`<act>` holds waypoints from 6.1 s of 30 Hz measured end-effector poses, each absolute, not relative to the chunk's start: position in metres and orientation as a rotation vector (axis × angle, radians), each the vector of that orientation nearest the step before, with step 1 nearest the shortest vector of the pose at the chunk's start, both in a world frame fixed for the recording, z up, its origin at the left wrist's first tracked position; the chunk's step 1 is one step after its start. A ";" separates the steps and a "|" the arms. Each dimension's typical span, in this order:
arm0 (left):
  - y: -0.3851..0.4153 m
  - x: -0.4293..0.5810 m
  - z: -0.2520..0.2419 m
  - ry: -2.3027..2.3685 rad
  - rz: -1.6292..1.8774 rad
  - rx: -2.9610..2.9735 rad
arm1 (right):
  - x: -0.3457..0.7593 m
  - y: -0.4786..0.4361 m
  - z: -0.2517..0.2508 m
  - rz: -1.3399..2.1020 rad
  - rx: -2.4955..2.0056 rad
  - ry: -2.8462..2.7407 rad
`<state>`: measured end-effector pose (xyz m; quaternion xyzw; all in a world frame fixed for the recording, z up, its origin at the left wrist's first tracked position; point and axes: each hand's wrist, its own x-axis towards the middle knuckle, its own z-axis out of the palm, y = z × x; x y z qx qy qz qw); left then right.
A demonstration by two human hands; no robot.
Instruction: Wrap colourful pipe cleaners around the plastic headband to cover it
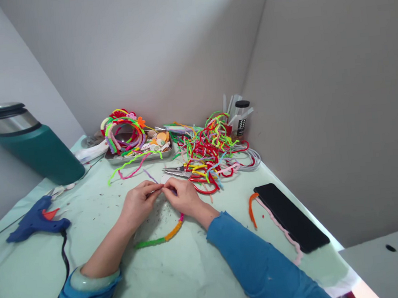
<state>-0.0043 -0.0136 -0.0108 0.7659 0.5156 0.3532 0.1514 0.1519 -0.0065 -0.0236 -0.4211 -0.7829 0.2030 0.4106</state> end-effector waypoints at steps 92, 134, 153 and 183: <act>-0.019 -0.003 0.000 1.523 0.815 1.804 | 0.152 -0.008 -0.021 0.531 -1.074 -1.977; -0.018 -0.005 -0.002 1.473 0.772 1.834 | 0.153 -0.008 -0.022 0.570 -1.014 -1.972; -0.018 -0.004 0.000 1.571 0.753 1.860 | 0.152 -0.008 -0.022 0.593 -1.023 -1.968; -0.018 -0.005 0.001 1.594 0.685 2.027 | 0.151 -0.008 -0.020 0.568 -1.051 -1.984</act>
